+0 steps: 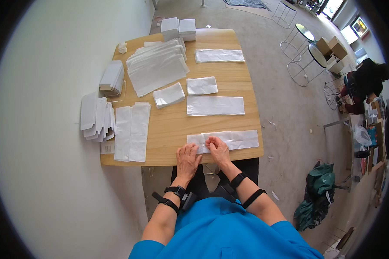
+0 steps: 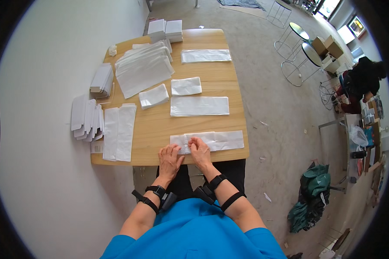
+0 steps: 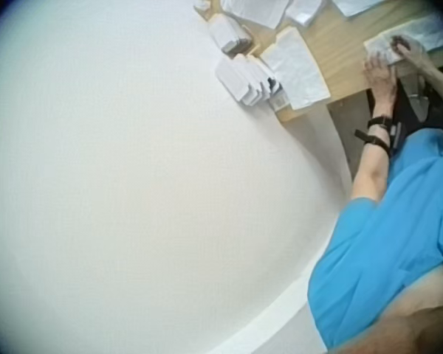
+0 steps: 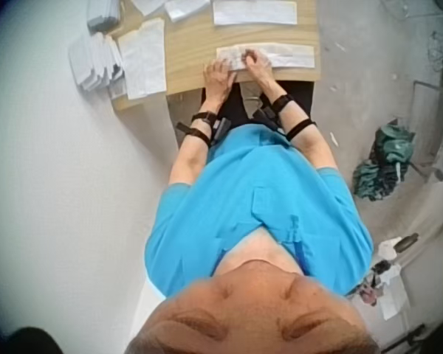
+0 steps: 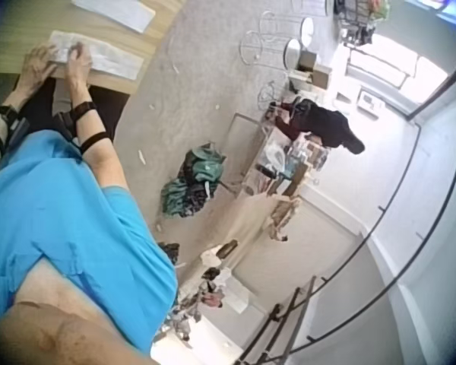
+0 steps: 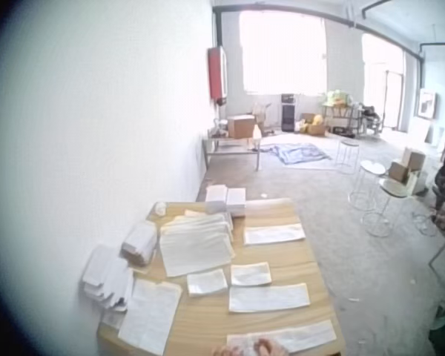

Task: Folding long white plastic bags at a wooden table.

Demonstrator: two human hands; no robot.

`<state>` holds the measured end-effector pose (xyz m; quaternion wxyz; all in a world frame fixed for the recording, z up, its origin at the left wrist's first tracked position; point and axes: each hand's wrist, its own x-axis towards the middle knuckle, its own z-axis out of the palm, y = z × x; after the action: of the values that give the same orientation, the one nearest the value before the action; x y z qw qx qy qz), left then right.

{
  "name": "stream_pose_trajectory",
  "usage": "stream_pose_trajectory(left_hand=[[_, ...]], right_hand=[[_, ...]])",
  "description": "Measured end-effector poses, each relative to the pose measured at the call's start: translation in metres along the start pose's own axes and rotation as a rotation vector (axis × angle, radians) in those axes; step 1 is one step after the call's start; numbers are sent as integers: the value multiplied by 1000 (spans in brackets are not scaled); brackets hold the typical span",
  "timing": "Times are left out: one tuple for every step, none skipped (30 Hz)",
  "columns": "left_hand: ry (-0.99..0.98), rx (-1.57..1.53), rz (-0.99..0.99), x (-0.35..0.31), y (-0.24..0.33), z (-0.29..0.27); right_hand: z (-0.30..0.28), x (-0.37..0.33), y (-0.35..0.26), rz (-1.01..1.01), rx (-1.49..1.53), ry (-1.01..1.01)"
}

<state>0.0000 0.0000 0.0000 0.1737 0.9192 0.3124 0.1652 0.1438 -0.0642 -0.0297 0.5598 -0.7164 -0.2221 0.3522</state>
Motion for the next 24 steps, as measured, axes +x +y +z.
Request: stream_pose_trajectory(left_hand=[[24,-15,9,1,1,0],[48,-29,18,2,2,0],[53,-29,18,4,0,2],[56,-15,22,7,-3,5],[58,0,26,9,-6,7],[60,1,24,9,-7,8],[59,9,2,8,-8,9],[59,18,-21,8,-10,10],[56,15,-19,9,-4,7],[69,-8,-51,9,3,4],[82,-30,-82,10,11,2],[82,-28,-83,11,15,2],[85,18,-88,13,19,3],[88,64,-93,14,22,3],[89,65,-93,13,21,5],[93,93,-96,13,19,8],[96,120,-98,13,17,11],[97,120,-96,13,16,12],[90,87,-89,12,14,13],[83,54,-82,12,12,14],[82,55,-78,12,10,14],[96,-34,-114,11,7,14],[110,-123,-149,11,4,14],[109,-121,-148,10,1,14]], right_hand=[[0,-1,0,0,-5,5],[-1,-1,0,0,-11,9],[0,1,1,-4,-12,8],[1,2,1,-14,-18,21],[2,3,1,-24,-23,34],[3,2,1,-25,-23,31],[5,1,1,-30,-34,37],[6,1,1,-34,-45,43],[4,0,1,-31,-47,46],[2,0,2,-12,-61,23],[0,-1,2,7,-76,-1],[1,-1,0,6,-75,-3],[2,-1,-2,5,-78,3],[3,-2,-3,4,-81,10],[4,-2,-4,2,-81,9],[5,-2,-4,-4,-98,14],[6,-3,-4,-11,-116,19],[7,-3,-4,-12,-115,20],[8,-3,-3,-24,-101,55],[8,-2,-3,-36,-86,90],[8,-2,-2,-36,-85,93],[8,-2,-1,-36,-91,94],[7,-1,-1,-36,-98,96],[7,-1,-2,-35,-95,96]])
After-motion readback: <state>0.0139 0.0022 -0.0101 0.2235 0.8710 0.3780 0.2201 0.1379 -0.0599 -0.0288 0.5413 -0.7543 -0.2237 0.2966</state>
